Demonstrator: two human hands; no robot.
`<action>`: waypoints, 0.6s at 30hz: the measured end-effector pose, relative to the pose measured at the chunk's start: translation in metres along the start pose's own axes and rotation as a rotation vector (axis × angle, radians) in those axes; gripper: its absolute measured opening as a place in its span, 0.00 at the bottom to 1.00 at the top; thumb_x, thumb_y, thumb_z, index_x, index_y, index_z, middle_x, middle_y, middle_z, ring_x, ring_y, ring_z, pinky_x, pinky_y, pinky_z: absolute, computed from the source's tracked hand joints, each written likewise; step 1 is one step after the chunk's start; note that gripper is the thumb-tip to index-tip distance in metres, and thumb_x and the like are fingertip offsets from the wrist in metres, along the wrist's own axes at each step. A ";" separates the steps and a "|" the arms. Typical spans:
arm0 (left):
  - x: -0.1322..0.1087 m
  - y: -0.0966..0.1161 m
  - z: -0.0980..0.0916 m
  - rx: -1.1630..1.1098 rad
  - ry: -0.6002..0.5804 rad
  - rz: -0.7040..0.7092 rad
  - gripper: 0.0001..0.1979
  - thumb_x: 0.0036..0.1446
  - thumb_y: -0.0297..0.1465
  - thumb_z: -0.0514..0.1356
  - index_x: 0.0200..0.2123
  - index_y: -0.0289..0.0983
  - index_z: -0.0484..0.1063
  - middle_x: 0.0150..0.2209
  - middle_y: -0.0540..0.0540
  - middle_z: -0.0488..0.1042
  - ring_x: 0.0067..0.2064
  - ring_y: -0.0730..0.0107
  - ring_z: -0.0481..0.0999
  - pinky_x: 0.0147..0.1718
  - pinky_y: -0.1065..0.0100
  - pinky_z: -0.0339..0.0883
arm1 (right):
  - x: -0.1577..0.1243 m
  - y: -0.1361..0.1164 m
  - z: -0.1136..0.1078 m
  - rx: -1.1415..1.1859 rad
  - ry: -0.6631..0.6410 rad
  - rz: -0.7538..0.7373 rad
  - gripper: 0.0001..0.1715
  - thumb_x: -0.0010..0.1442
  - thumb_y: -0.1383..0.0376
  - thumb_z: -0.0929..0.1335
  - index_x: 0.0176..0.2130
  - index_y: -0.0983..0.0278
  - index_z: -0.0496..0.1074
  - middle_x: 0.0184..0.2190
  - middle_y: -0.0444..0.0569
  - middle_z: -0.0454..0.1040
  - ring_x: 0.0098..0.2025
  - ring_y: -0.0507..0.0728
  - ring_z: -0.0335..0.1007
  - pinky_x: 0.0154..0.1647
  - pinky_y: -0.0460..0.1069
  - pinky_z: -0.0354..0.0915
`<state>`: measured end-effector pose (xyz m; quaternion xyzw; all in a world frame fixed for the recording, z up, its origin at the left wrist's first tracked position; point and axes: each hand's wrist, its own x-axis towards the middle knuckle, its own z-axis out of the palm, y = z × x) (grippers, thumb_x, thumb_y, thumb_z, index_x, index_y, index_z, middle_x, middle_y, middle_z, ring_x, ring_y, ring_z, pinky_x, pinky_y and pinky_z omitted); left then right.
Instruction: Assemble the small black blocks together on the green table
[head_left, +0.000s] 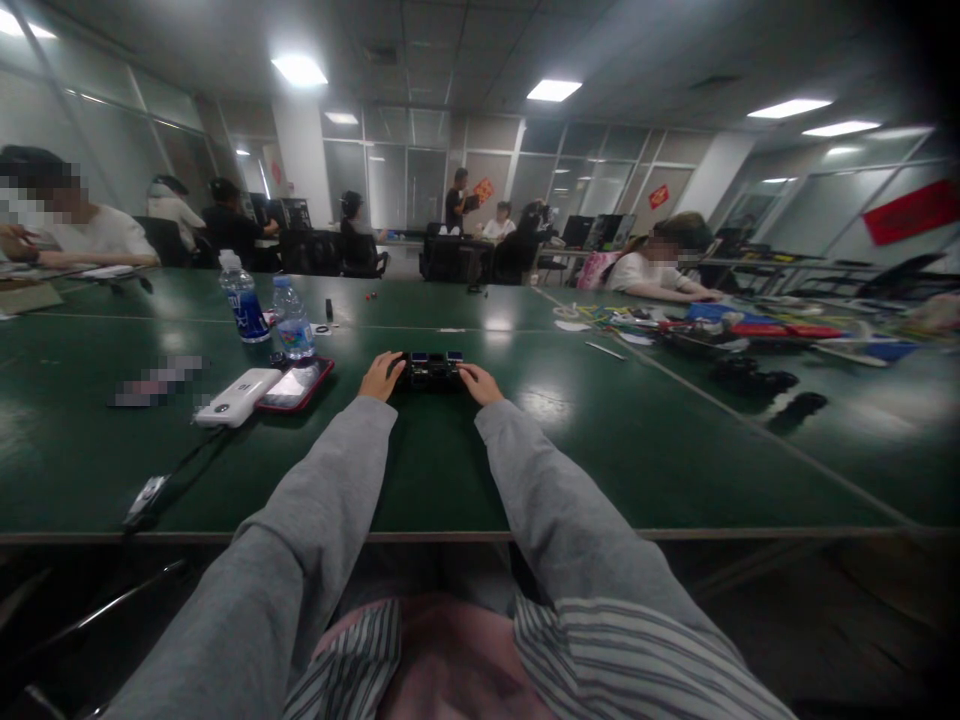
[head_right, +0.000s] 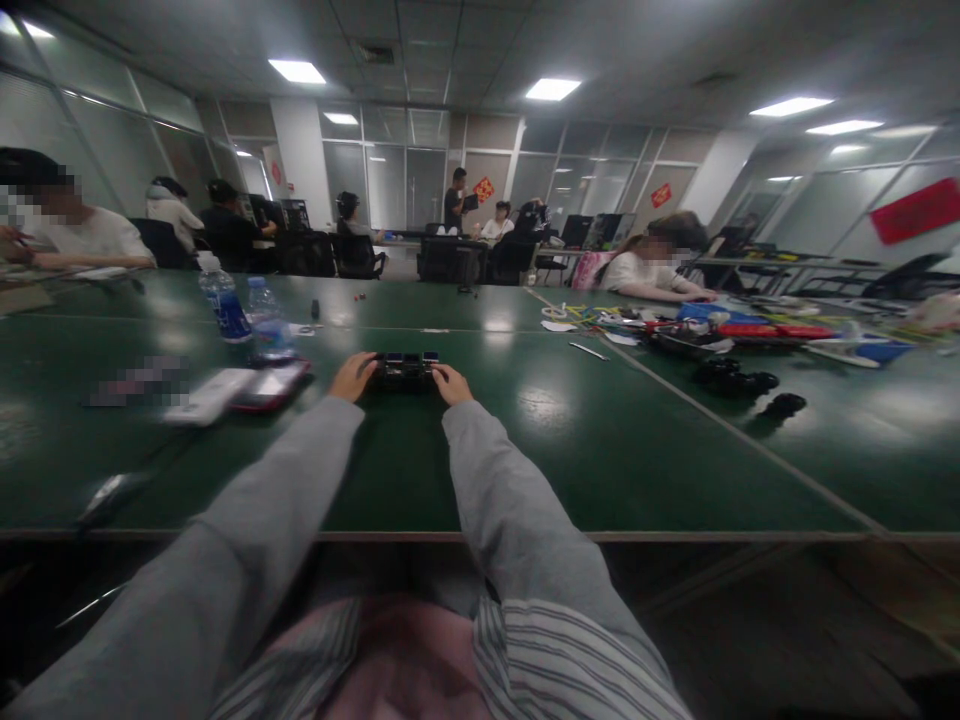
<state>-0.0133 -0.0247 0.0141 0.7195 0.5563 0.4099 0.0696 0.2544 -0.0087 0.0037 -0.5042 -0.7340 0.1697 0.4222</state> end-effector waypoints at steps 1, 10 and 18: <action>0.000 -0.001 0.001 0.005 -0.011 0.000 0.25 0.60 0.49 0.43 0.54 0.45 0.64 0.57 0.46 0.62 0.59 0.65 0.61 0.57 0.58 0.55 | 0.000 0.001 0.002 0.021 -0.002 -0.005 0.18 0.59 0.59 0.61 0.47 0.59 0.70 0.46 0.46 0.73 0.49 0.54 0.68 0.54 0.53 0.61; -0.002 -0.007 0.008 0.026 -0.117 0.035 0.34 0.49 0.52 0.57 0.57 0.41 0.60 0.62 0.41 0.52 0.61 0.55 0.57 0.58 0.55 0.55 | 0.003 0.006 0.004 0.106 0.009 0.025 0.16 0.57 0.60 0.62 0.44 0.60 0.72 0.42 0.46 0.74 0.46 0.54 0.69 0.52 0.53 0.62; -0.003 -0.011 0.011 0.039 -0.150 0.054 0.35 0.47 0.45 0.62 0.57 0.42 0.58 0.63 0.40 0.47 0.61 0.51 0.57 0.57 0.52 0.56 | 0.004 0.008 0.005 0.124 0.005 0.049 0.16 0.56 0.60 0.63 0.43 0.60 0.72 0.42 0.46 0.74 0.46 0.53 0.69 0.52 0.52 0.62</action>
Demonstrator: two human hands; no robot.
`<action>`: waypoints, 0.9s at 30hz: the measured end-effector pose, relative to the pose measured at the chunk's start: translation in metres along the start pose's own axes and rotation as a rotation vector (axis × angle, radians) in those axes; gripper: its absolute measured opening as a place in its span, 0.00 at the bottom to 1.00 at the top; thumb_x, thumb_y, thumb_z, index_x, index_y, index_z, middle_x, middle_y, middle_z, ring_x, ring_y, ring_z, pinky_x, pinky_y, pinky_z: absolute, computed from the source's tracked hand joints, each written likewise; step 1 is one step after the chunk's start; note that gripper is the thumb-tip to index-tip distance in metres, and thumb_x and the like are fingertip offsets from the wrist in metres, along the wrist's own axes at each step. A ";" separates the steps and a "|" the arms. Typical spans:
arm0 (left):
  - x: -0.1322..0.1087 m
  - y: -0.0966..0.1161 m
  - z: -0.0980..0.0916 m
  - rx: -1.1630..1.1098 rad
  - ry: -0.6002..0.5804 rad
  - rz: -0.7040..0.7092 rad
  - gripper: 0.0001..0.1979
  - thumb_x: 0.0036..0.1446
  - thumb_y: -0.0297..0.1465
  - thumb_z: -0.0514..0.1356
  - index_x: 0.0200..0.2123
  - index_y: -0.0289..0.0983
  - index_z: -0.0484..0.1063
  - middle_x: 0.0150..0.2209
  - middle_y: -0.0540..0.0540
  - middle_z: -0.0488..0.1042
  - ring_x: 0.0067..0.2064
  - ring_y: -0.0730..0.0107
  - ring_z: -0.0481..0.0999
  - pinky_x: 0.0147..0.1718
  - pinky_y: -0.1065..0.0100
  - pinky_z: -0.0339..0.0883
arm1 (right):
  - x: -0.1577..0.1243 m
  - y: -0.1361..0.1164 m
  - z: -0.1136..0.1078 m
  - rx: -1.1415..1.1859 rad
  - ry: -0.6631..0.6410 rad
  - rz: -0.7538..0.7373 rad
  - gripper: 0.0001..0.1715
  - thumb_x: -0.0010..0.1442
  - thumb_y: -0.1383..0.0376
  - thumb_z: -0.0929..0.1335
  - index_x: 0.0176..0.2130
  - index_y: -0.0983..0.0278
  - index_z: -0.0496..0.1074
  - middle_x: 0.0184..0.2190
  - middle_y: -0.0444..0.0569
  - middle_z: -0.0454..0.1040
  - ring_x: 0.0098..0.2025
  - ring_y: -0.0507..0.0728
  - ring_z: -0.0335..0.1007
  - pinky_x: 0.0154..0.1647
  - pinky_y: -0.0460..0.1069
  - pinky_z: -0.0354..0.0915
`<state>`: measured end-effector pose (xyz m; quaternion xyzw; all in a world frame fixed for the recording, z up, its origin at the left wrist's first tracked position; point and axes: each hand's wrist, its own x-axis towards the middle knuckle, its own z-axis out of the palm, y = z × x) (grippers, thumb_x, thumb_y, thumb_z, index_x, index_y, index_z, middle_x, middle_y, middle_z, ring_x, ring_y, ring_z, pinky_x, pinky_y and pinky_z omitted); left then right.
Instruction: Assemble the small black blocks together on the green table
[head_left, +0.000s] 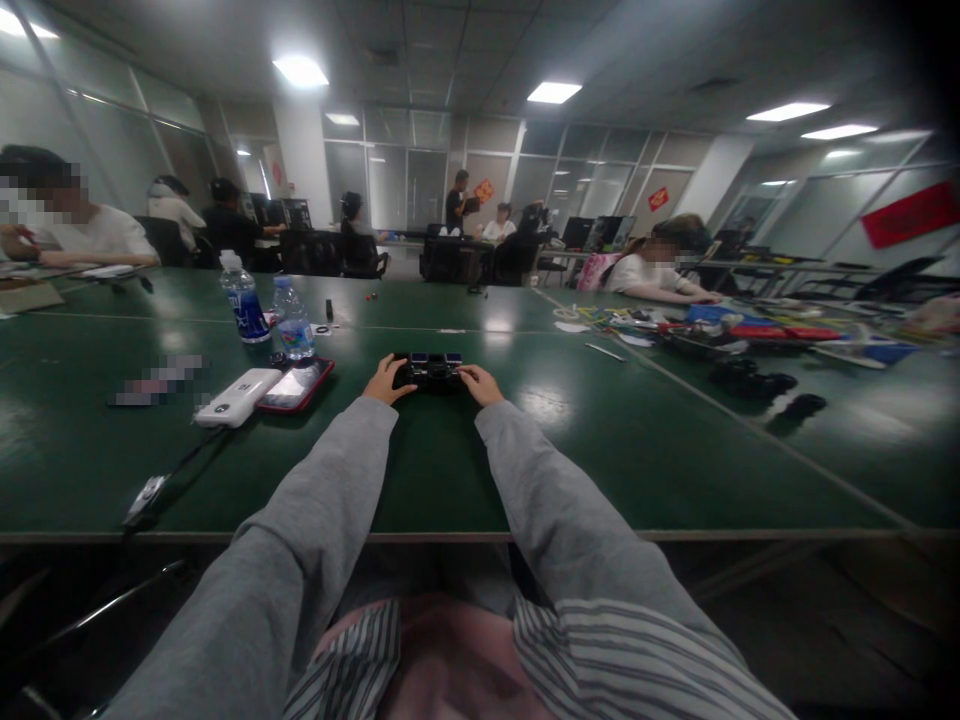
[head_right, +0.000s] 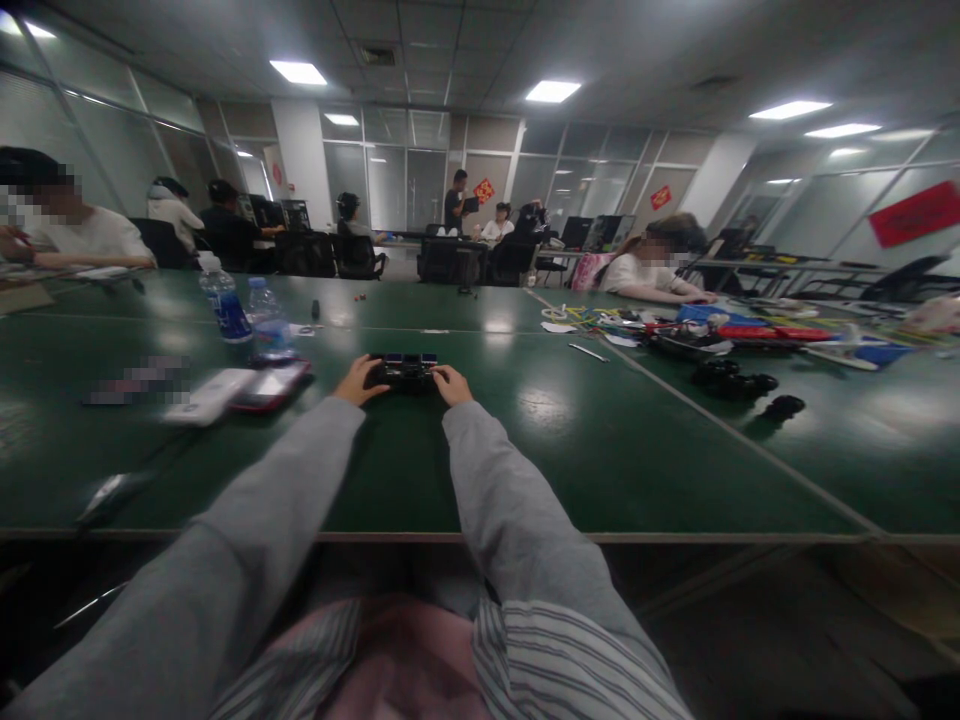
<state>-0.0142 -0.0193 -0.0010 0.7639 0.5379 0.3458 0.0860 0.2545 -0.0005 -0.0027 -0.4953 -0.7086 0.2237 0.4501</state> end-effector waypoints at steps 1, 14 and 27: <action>0.000 0.000 0.000 0.000 0.000 0.001 0.35 0.48 0.45 0.62 0.58 0.42 0.57 0.63 0.40 0.47 0.61 0.51 0.57 0.57 0.52 0.56 | 0.000 0.001 0.000 -0.002 -0.001 0.000 0.16 0.56 0.60 0.63 0.42 0.60 0.72 0.42 0.46 0.74 0.46 0.53 0.69 0.52 0.53 0.62; 0.001 -0.002 0.003 0.008 0.013 0.015 0.34 0.48 0.45 0.61 0.57 0.41 0.58 0.62 0.38 0.48 0.62 0.51 0.55 0.58 0.52 0.55 | -0.005 -0.007 0.000 -0.042 0.005 -0.026 0.15 0.58 0.61 0.61 0.43 0.60 0.70 0.43 0.47 0.73 0.46 0.54 0.69 0.52 0.54 0.62; 0.003 0.009 -0.015 0.058 0.237 -0.063 0.24 0.62 0.44 0.42 0.54 0.39 0.63 0.60 0.42 0.58 0.60 0.61 0.59 0.59 0.59 0.54 | -0.013 -0.021 0.003 -0.297 0.112 -0.131 0.25 0.57 0.53 0.63 0.52 0.59 0.65 0.48 0.52 0.67 0.52 0.59 0.61 0.56 0.58 0.58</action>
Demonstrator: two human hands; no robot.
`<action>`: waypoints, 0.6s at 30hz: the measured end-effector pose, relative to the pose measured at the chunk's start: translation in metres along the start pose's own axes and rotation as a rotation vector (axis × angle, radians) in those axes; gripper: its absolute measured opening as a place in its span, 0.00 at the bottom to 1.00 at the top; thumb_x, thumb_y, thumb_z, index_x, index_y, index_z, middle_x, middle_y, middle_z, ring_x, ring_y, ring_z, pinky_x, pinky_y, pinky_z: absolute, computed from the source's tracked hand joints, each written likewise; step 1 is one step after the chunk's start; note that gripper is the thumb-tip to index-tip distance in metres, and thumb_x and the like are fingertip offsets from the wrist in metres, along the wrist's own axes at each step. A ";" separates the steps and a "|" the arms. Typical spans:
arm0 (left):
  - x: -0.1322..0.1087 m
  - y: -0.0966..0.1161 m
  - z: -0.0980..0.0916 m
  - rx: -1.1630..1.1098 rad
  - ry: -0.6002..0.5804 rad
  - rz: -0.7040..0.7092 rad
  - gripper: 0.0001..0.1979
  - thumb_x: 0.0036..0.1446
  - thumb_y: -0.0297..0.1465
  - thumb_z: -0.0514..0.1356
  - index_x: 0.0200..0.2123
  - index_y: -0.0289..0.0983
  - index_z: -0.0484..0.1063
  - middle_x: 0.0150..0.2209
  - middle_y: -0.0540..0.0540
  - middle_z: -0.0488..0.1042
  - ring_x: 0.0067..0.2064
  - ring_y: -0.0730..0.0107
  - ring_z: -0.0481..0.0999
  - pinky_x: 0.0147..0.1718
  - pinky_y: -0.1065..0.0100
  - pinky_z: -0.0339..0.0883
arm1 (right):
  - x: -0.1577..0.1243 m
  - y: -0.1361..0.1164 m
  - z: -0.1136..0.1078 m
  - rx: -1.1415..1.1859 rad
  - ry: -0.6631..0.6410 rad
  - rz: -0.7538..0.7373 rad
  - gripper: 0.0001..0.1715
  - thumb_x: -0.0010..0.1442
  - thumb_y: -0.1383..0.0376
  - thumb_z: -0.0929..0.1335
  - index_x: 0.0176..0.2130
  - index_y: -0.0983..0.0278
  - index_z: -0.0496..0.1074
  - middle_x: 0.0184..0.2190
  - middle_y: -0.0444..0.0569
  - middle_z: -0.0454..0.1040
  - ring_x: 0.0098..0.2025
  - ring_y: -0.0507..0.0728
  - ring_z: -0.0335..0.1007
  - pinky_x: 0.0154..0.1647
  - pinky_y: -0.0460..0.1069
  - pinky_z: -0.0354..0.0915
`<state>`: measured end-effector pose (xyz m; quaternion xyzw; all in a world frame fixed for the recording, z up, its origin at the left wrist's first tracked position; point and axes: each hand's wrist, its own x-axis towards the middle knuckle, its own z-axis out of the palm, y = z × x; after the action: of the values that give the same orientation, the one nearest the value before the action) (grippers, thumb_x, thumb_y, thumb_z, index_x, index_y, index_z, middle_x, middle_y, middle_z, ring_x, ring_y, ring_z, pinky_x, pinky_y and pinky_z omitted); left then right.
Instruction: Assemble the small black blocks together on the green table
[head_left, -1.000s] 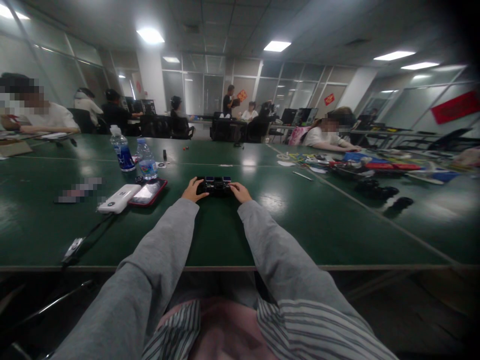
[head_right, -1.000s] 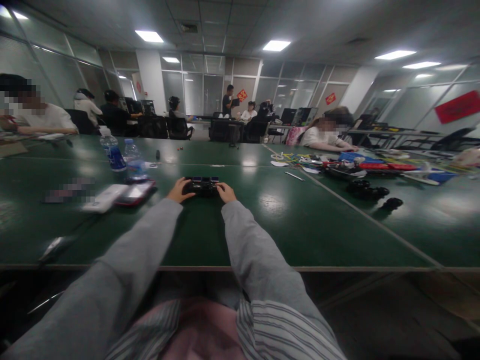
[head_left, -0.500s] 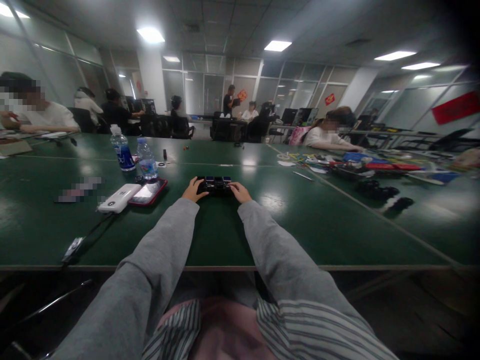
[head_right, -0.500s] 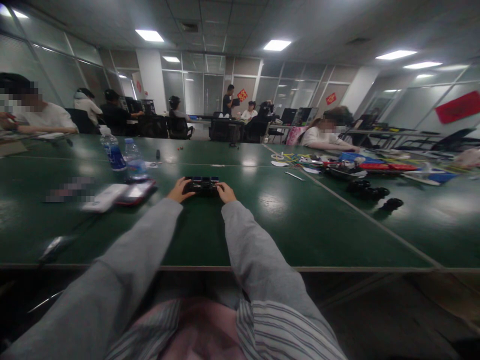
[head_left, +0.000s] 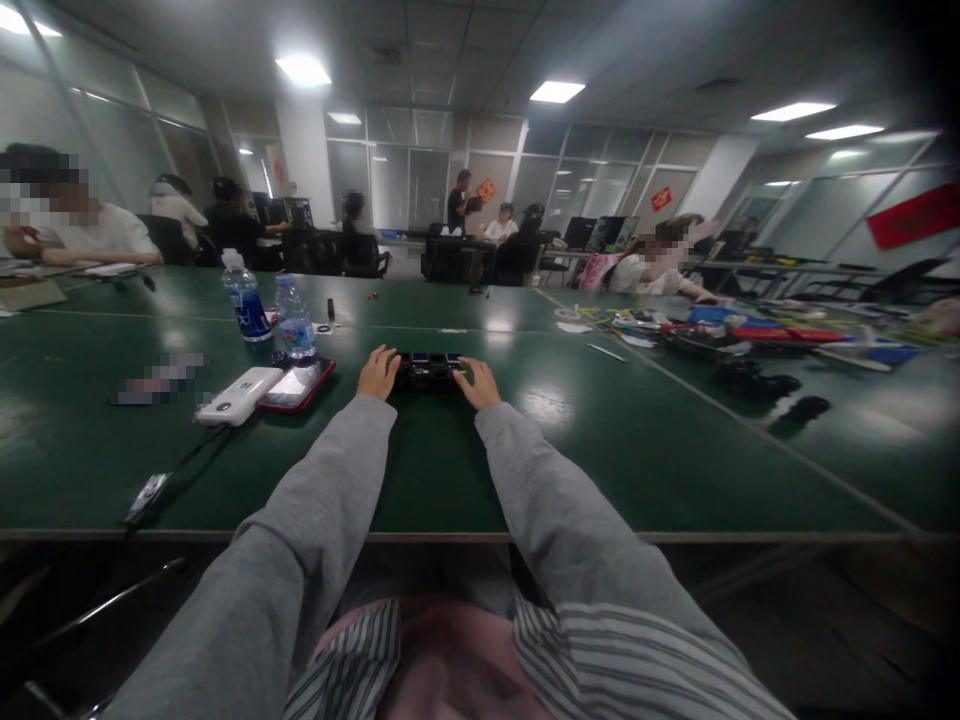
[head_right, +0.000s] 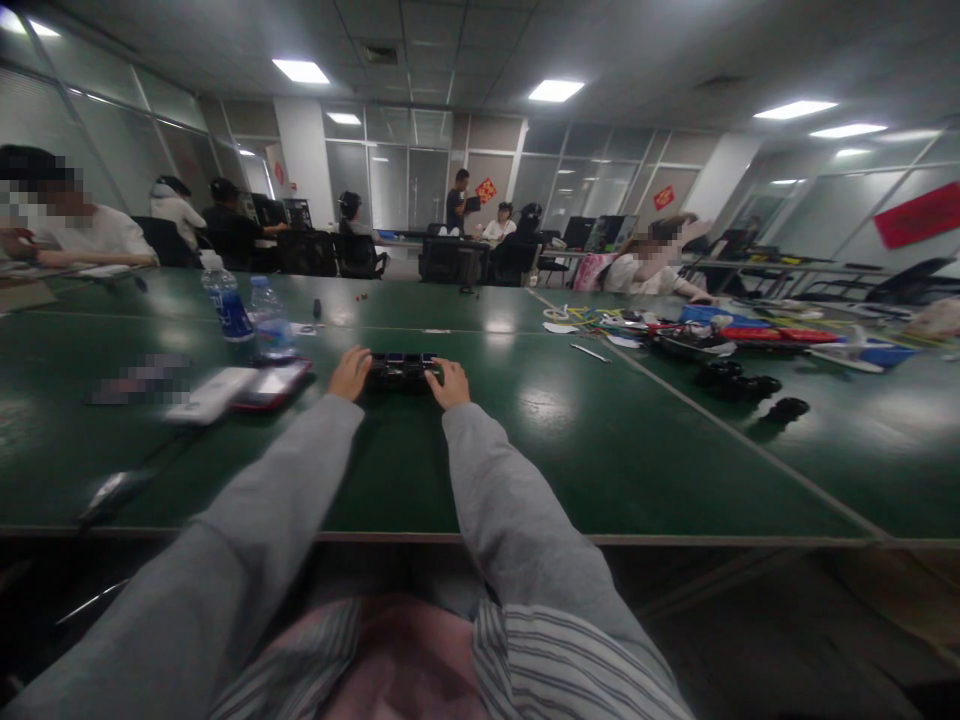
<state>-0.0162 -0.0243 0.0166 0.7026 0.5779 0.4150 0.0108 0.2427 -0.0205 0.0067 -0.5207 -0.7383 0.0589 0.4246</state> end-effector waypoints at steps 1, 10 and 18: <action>0.001 -0.001 -0.002 0.014 0.024 -0.003 0.23 0.63 0.41 0.41 0.54 0.39 0.64 0.59 0.43 0.58 0.60 0.62 0.59 0.59 0.59 0.54 | -0.001 -0.002 0.000 -0.009 -0.012 -0.015 0.27 0.57 0.52 0.63 0.53 0.59 0.64 0.49 0.53 0.65 0.53 0.60 0.60 0.56 0.58 0.58; -0.003 -0.018 0.002 0.168 -0.110 -0.042 0.22 0.56 0.24 0.47 0.54 0.38 0.64 0.59 0.42 0.60 0.59 0.61 0.61 0.58 0.56 0.56 | -0.004 -0.007 0.001 0.027 -0.085 -0.025 0.25 0.55 0.48 0.64 0.45 0.60 0.69 0.45 0.52 0.64 0.49 0.57 0.63 0.54 0.54 0.60; -0.006 -0.022 0.010 0.224 -0.232 -0.038 0.23 0.53 0.23 0.50 0.53 0.36 0.64 0.61 0.40 0.58 0.61 0.57 0.58 0.59 0.53 0.52 | -0.001 -0.003 -0.003 0.039 -0.048 0.086 0.25 0.52 0.45 0.64 0.41 0.60 0.68 0.40 0.49 0.69 0.43 0.56 0.66 0.49 0.54 0.62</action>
<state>-0.0279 -0.0171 -0.0044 0.7317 0.6285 0.2638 0.0068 0.2426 -0.0237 0.0092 -0.5420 -0.7239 0.1042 0.4139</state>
